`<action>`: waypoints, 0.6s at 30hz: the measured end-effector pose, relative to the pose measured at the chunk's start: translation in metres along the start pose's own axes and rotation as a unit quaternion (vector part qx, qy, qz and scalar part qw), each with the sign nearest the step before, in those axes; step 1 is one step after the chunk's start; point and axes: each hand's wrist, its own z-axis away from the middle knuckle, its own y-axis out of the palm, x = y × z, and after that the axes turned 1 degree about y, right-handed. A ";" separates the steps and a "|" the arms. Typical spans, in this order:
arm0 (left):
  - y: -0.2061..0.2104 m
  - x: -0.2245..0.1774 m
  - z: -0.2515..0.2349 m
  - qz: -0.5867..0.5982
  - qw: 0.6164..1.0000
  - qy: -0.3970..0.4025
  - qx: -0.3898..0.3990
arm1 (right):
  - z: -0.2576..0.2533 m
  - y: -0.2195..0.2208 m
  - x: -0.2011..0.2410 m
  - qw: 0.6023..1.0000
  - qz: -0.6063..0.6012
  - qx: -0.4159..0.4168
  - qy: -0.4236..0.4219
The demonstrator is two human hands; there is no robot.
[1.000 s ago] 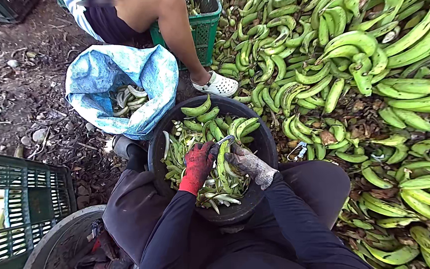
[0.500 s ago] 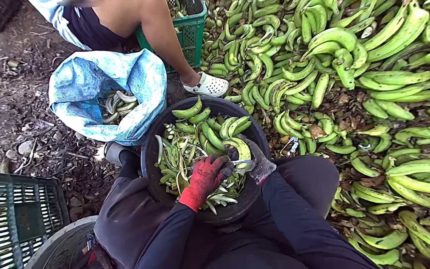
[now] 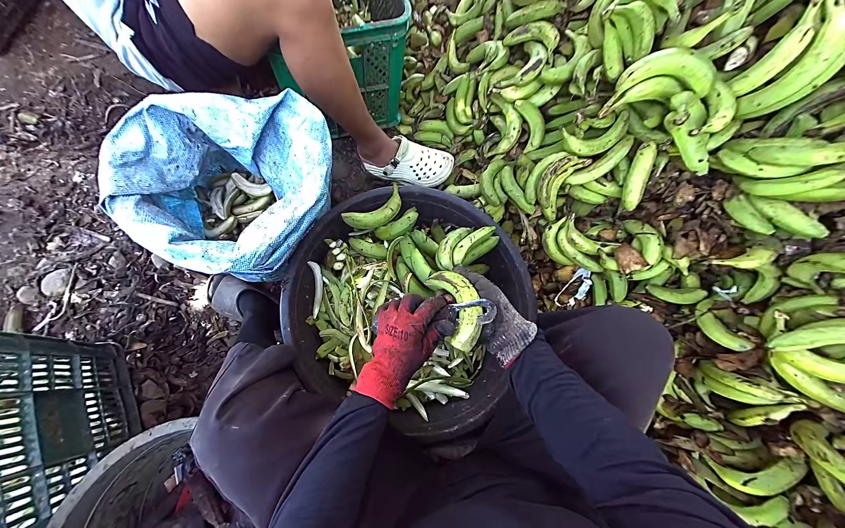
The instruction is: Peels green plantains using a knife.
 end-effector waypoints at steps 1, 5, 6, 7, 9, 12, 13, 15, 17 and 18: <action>0.004 -0.001 -0.001 0.003 1.000 -0.025 -0.015 | -0.001 0.004 -0.002 0.999 -0.017 -0.021 -0.027; 0.006 -0.006 -0.014 0.039 0.988 -0.144 -0.028 | -0.006 0.017 -0.017 0.982 0.034 -0.136 -0.128; 0.005 -0.005 -0.018 0.054 0.983 -0.173 -0.018 | -0.005 0.018 -0.021 0.976 0.074 -0.150 -0.139; 0.003 -0.003 -0.022 0.071 0.977 -0.201 -0.010 | -0.004 0.020 -0.025 0.973 0.094 -0.158 -0.142; 0.004 0.009 -0.027 0.133 0.960 -0.248 -0.009 | -0.001 0.023 -0.032 0.975 0.122 -0.112 -0.151; 0.010 0.031 -0.023 0.216 0.935 -0.279 -0.025 | 0.009 0.029 -0.031 0.983 0.128 -0.053 -0.117; 0.009 0.034 -0.019 0.240 0.931 -0.274 -0.029 | 0.009 0.028 -0.027 0.991 0.085 -0.044 -0.093; 0.002 0.036 -0.012 0.290 0.918 -0.271 -0.029 | 0.005 0.015 -0.015 0.999 -0.021 -0.021 -0.044; -0.002 0.032 -0.004 0.360 0.889 -0.283 -0.018 | 0.004 0.002 -0.004 0.996 -0.083 -0.009 -0.016; -0.005 0.029 0.000 0.387 0.878 -0.283 0.001 | 0.003 -0.003 0.000 0.996 -0.092 -0.004 -0.014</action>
